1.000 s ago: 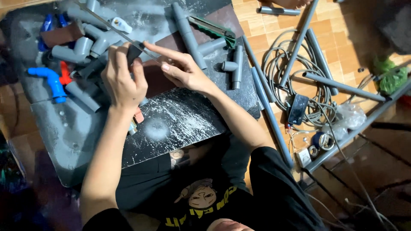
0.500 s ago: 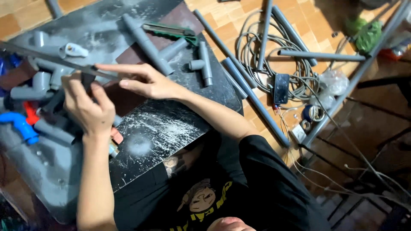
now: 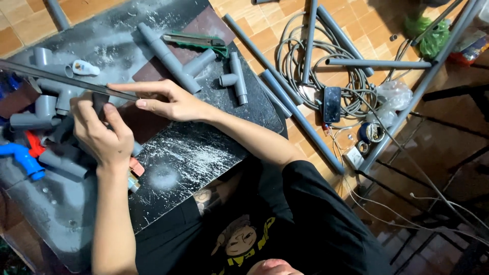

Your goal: Sanding and dry-fitting various PVC pipe connectors and valves.

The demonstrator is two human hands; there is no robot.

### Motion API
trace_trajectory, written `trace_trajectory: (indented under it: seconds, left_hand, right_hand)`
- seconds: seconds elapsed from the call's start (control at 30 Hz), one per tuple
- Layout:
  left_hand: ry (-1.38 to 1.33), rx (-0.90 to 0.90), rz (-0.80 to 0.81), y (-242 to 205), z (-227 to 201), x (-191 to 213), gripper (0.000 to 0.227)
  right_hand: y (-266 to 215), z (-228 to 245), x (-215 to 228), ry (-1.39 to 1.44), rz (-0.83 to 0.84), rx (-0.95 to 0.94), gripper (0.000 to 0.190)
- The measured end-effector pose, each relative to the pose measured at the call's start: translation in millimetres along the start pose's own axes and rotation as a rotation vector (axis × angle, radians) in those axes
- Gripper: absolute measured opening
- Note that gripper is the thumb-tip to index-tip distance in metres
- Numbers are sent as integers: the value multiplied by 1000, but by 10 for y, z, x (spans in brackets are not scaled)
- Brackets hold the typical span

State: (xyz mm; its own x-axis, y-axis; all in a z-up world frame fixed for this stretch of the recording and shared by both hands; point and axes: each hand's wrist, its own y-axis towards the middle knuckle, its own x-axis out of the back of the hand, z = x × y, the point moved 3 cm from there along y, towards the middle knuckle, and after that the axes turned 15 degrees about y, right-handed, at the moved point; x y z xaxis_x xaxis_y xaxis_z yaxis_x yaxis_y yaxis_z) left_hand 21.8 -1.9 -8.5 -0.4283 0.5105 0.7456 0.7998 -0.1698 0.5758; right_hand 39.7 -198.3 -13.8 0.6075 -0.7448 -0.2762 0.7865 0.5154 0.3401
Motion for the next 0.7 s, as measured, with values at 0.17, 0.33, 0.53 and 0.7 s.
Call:
trace_trajectory:
  seconds: [0.17,0.33,0.53,0.7]
  left_hand:
    - [37,-23,-16,-32,16,-12,27]
    - [-25,9,2,26,-43,36,27]
    - [-21,-1,-1,13,-8,7,27]
    - [-24,3,4,29,-20,25,25]
  right_hand:
    - [-22,47,-46,-5,-9,-22,38]
    - [-4,120,-51,-28,-51,-113,48]
    - [-21,92,-25,-78,-19,-31,43]
    - [-16,104,-34,-97,-26,-31,45]
